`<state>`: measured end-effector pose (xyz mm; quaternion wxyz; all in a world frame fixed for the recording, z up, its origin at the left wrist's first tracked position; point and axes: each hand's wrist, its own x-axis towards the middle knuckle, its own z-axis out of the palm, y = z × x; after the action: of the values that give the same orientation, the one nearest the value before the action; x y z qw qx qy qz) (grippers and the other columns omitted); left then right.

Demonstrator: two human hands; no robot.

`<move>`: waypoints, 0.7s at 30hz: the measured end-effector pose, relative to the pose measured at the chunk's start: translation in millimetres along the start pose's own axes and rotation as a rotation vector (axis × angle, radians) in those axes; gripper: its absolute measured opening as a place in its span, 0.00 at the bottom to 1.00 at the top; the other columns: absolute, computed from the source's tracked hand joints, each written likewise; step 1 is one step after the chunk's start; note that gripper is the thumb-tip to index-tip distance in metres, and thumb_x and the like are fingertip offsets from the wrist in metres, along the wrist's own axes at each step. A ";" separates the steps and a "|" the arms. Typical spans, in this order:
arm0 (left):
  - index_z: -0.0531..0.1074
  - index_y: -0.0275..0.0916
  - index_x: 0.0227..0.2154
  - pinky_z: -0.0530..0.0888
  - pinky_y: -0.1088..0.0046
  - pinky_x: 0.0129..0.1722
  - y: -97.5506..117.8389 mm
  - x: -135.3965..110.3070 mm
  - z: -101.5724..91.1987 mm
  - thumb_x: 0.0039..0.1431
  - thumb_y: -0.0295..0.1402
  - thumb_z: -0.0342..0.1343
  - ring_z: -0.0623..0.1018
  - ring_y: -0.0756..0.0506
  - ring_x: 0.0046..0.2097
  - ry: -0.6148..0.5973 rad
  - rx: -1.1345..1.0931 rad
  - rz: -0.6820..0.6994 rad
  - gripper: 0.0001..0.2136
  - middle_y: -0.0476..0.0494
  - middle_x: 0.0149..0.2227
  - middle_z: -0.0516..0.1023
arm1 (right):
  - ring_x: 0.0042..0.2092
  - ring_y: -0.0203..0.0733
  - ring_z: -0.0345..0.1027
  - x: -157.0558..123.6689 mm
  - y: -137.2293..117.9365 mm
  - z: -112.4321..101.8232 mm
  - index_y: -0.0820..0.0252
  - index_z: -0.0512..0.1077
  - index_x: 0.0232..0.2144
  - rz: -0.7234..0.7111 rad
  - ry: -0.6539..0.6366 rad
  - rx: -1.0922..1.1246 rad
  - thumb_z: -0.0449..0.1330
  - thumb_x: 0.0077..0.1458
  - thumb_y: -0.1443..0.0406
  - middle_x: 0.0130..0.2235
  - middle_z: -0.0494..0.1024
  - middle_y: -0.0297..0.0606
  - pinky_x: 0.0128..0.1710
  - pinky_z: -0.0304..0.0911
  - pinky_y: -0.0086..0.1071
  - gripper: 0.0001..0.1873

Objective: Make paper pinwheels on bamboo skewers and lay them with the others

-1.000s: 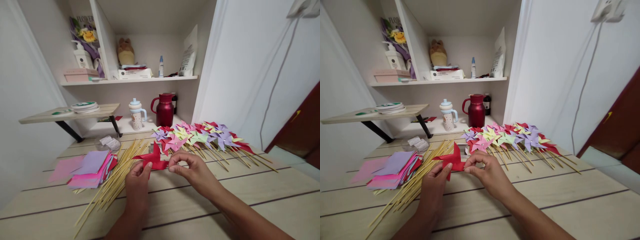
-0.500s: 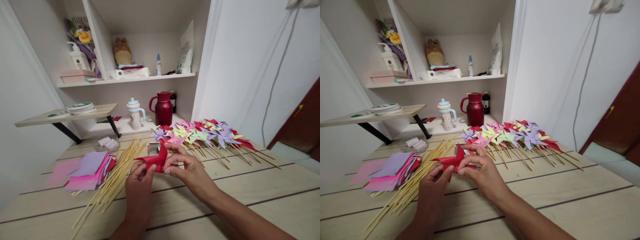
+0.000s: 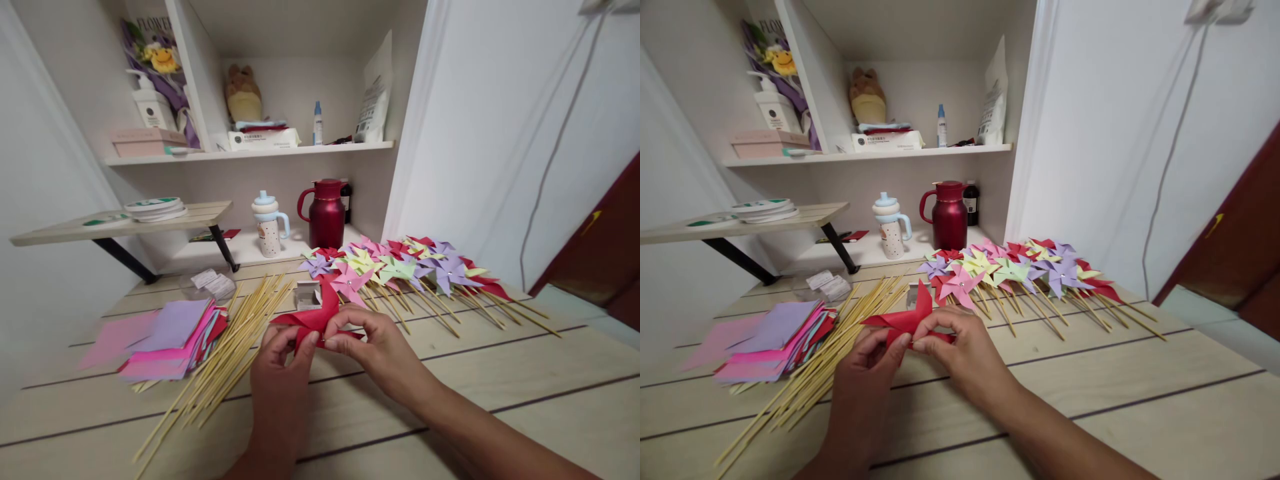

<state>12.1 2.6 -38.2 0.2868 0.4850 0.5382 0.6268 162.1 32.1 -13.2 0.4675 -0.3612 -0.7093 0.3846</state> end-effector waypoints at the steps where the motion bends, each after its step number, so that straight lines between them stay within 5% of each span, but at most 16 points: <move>1: 0.78 0.41 0.25 0.67 0.72 0.35 -0.5 -0.5 0.3 0.49 0.38 0.64 0.71 0.47 0.32 -0.001 0.003 -0.005 0.06 0.49 0.27 0.73 | 0.38 0.42 0.69 -0.1 -0.1 -0.1 0.56 0.77 0.26 0.003 0.000 -0.005 0.65 0.52 0.66 0.32 0.79 0.34 0.42 0.61 0.34 0.03; 21: 0.78 0.40 0.24 0.69 0.72 0.33 -6.8 -2.7 3.5 0.47 0.39 0.66 0.72 0.47 0.31 0.010 -0.053 -0.058 0.08 0.48 0.27 0.75 | 0.38 0.41 0.70 -2.4 0.1 0.9 0.56 0.75 0.26 0.054 0.004 -0.003 0.65 0.52 0.66 0.31 0.78 0.32 0.42 0.61 0.33 0.04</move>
<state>15.1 3.4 -45.7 0.3149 0.4583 0.5368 0.6345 162.0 29.9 -14.5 0.4578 -0.3818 -0.6989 0.3952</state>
